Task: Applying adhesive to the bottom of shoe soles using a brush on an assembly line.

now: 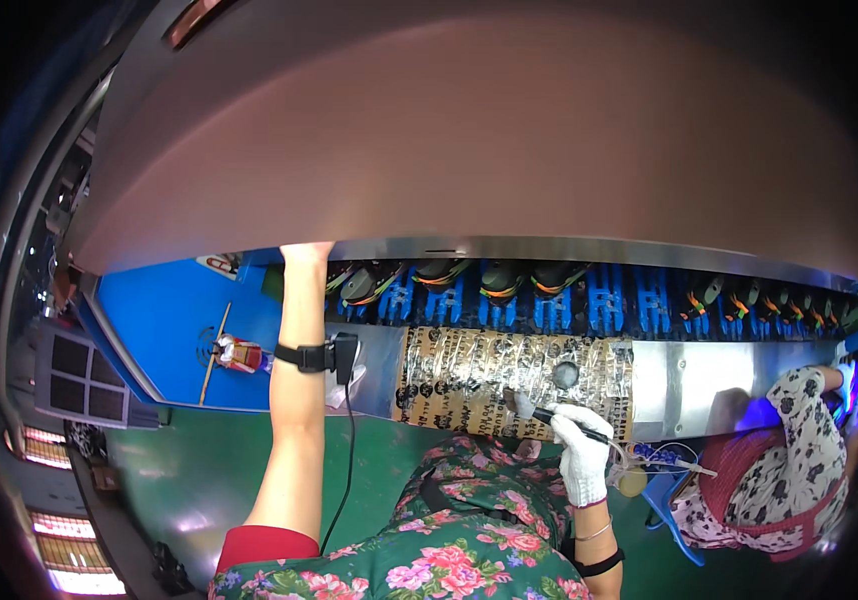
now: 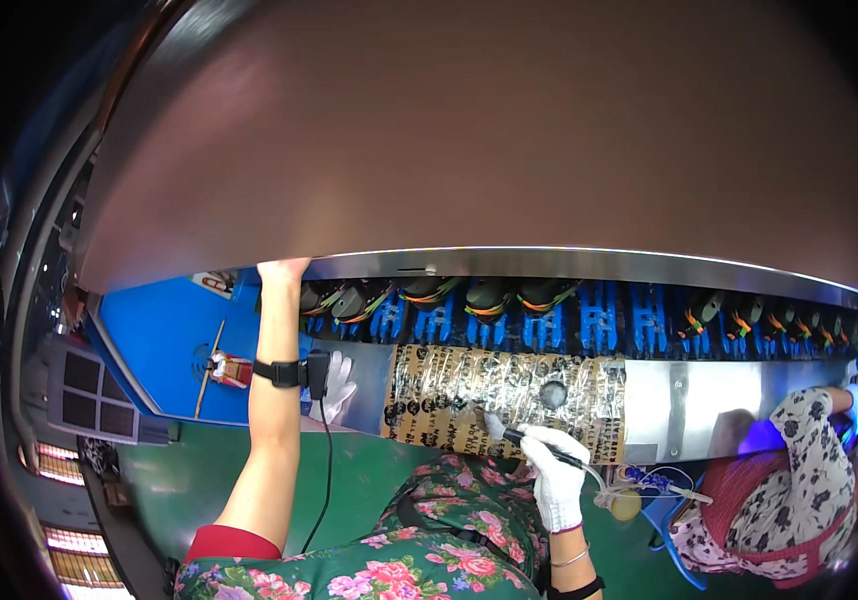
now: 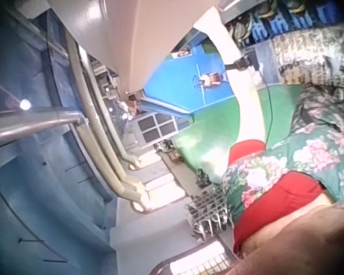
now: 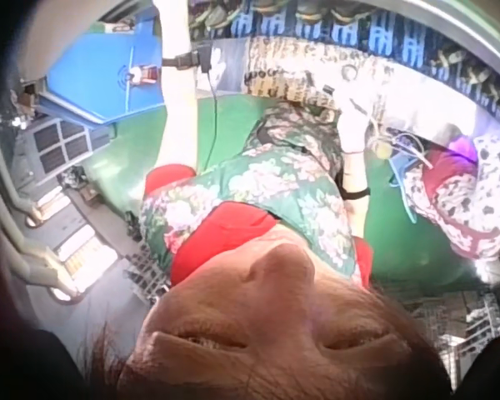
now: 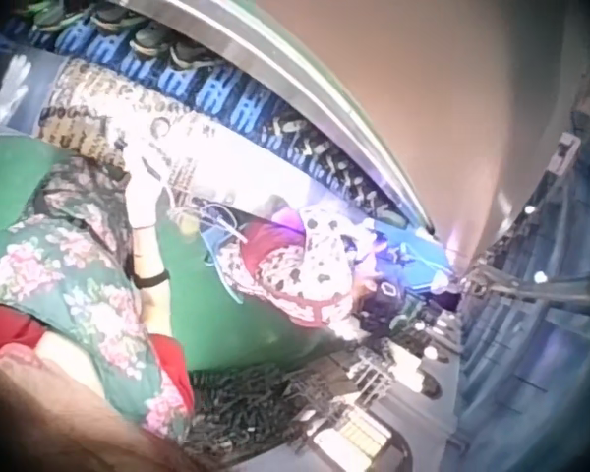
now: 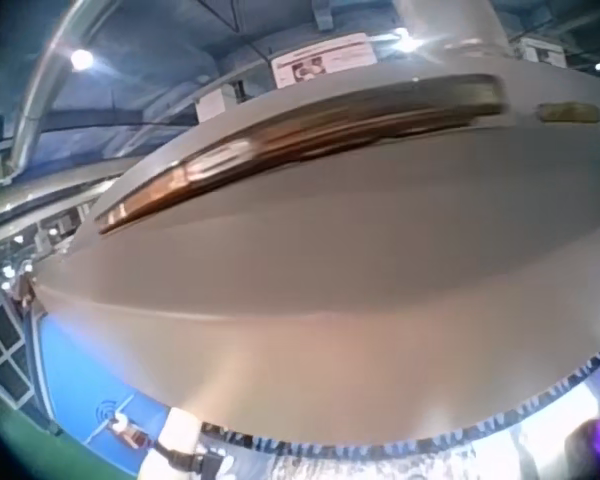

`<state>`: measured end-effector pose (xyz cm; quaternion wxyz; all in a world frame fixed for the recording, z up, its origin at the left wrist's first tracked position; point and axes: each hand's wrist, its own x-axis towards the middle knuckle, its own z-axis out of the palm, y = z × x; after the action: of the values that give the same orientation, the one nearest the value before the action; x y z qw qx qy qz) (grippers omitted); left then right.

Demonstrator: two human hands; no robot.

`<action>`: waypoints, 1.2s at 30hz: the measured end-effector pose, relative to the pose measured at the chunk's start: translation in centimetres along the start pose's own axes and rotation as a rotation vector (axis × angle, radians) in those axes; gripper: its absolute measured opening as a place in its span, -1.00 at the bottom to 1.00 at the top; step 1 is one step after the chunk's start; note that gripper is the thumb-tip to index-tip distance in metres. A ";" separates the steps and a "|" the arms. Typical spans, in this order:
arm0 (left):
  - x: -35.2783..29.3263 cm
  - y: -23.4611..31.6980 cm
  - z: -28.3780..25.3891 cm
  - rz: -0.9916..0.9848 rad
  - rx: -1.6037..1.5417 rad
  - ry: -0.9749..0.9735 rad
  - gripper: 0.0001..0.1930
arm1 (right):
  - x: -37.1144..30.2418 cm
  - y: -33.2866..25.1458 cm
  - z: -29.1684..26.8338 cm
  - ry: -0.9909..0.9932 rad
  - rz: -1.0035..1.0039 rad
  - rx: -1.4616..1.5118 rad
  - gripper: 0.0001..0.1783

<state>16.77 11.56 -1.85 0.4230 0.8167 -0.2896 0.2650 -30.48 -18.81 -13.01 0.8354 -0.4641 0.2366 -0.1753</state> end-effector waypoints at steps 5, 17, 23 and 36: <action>1.9 14.8 4.2 -0.698 -1.478 0.038 -0.47 | -0.5 0.7 -3.9 0.172 -0.014 0.128 -0.75; 5.2 14.1 8.6 -0.554 -0.751 -0.455 -0.53 | -0.7 -0.2 -5.2 0.388 -0.109 0.290 -0.80; 6.6 14.8 11.7 -0.447 -0.491 -0.646 -0.56 | -1.5 -0.6 -5.3 0.401 -0.125 0.281 -0.80; -14.0 20.5 5.6 -0.391 -0.627 -0.302 -0.56 | -1.0 -7.4 -1.5 0.089 -0.137 0.205 -0.77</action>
<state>-6.16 0.56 -3.13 0.6469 0.7174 -0.2545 -0.0450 -32.72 -23.11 -7.09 0.8531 -0.3833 0.2223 -0.2756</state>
